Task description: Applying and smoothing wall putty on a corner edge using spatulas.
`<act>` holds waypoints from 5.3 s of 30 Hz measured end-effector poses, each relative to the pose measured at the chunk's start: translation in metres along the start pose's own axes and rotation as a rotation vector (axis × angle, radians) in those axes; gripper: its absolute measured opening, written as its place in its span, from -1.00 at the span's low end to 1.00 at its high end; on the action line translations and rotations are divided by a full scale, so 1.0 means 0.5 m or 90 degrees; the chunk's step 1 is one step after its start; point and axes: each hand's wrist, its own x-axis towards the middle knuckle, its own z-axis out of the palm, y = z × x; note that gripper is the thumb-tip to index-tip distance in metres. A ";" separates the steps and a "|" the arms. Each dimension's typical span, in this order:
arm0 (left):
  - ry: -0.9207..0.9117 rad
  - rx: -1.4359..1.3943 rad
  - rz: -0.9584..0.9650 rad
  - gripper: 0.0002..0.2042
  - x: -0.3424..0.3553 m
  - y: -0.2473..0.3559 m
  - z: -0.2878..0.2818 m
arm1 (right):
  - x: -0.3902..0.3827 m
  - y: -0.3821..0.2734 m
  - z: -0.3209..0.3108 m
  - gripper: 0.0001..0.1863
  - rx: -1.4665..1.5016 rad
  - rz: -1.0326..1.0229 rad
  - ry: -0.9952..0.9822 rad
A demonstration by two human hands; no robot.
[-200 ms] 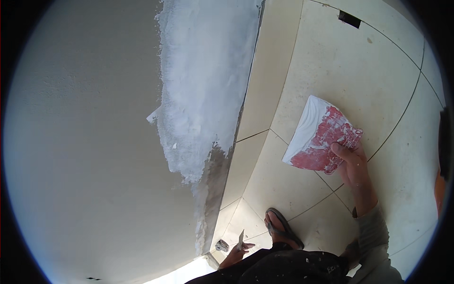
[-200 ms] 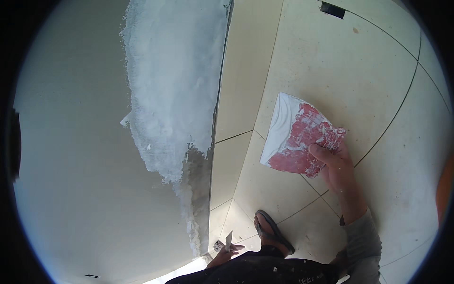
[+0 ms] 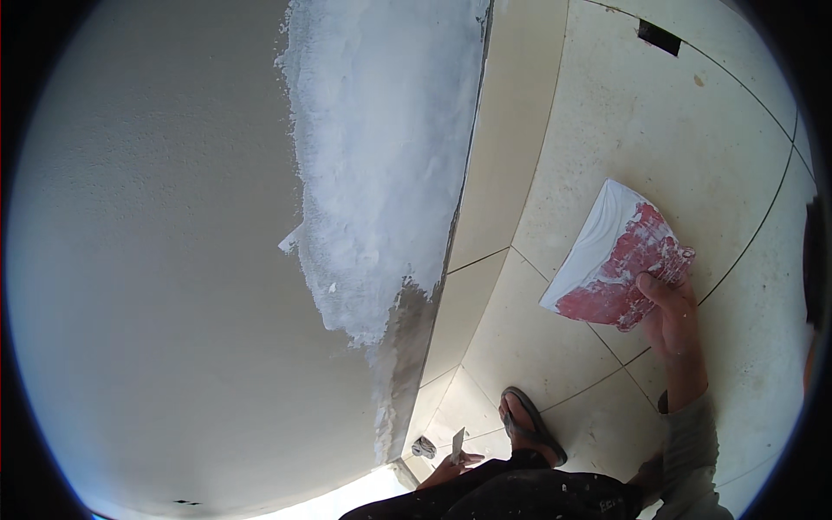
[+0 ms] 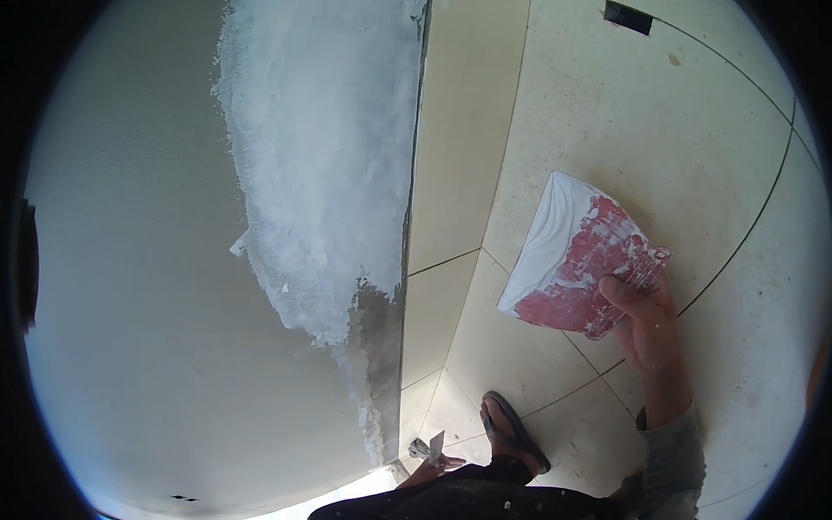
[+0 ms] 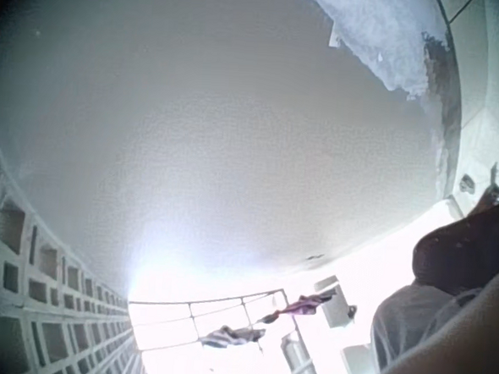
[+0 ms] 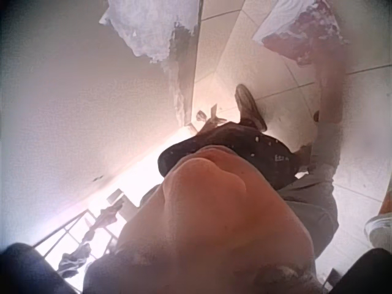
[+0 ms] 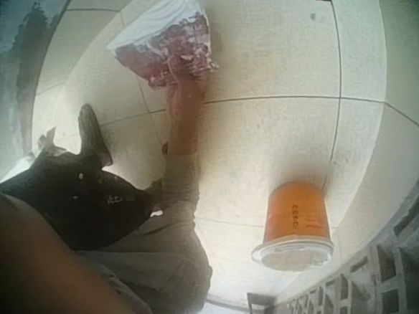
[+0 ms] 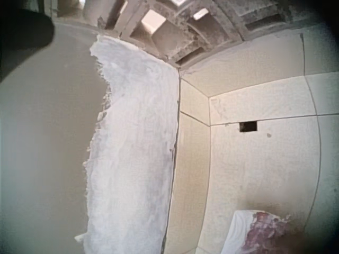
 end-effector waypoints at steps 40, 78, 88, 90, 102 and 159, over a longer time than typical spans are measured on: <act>0.014 -0.048 0.004 -0.84 0.014 -0.014 -0.021 | 0.341 -0.111 0.284 -0.60 -0.942 -1.159 -0.217; 0.053 -0.074 0.051 -0.85 0.012 0.036 -0.016 | 0.367 -0.192 0.321 -0.35 -1.044 -1.208 -0.235; 0.056 -0.079 0.055 -0.86 0.020 0.032 -0.025 | 0.358 -0.173 0.260 -0.35 -1.065 -1.042 -0.264; 0.067 -0.078 0.046 -0.87 0.013 0.032 -0.024 | 0.352 -0.186 0.323 -0.41 -0.783 -0.987 -0.179; 0.049 -0.029 0.044 -0.86 0.029 0.038 -0.029 | 0.236 -0.098 0.401 -0.48 -0.815 -0.909 -0.228; 0.047 -0.023 0.163 -0.79 0.040 0.088 -0.036 | 0.282 -0.198 0.295 -0.24 -0.957 -0.993 -0.159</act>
